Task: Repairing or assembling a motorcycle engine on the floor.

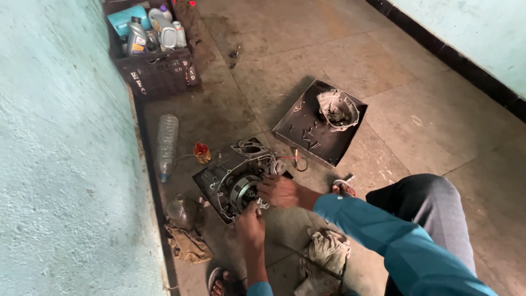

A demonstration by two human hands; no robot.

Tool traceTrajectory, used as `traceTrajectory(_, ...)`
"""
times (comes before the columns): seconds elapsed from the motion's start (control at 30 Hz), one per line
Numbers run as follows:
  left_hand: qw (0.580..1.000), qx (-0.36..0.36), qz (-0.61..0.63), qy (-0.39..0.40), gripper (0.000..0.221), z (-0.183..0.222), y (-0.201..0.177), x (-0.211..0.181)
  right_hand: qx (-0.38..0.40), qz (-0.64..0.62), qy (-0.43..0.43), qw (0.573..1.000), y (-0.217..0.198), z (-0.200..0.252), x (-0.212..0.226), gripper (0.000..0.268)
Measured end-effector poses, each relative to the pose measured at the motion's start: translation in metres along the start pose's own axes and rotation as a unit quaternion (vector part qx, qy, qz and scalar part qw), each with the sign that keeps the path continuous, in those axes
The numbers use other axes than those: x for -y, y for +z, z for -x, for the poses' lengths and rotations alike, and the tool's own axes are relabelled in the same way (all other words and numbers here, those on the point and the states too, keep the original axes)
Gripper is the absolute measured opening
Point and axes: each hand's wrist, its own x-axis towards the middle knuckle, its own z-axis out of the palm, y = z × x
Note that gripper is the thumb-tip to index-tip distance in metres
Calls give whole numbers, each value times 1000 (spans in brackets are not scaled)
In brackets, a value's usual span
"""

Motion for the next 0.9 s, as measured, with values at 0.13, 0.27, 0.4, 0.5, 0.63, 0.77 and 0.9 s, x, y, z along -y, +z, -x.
traceTrajectory(0.13, 1000, -13, -4, 8, 12, 2, -11, -10, 35, 5, -106, 994, -3, -1, 2, 18)
traceTrajectory(0.27, 999, -9, -48, -4, 13, 3, -18, -17, 4, -97, -4, 995, 7, 7, 4, 14)
traceTrajectory(0.4, 997, -31, -55, -43, 7, 2, -8, -12, -183, -203, 360, 892, 8, 13, 52, 23)
traceTrajectory(0.5, 996, -28, -81, -1, 12, 5, -5, -13, -78, -277, 438, 852, 20, 17, 66, 20)
traceTrajectory(0.63, 996, -49, -73, -15, 10, -3, 10, -3, -178, -298, 523, 778, 26, 5, 72, 22)
traceTrajectory(0.77, 993, -79, -82, -5, 21, -1, 23, 8, -213, -297, 570, 736, 39, 4, 79, 19)
traceTrajectory(0.9, 995, -67, -74, -18, 20, 0, 18, 7, -191, -273, 580, 744, 28, 2, 81, 18)
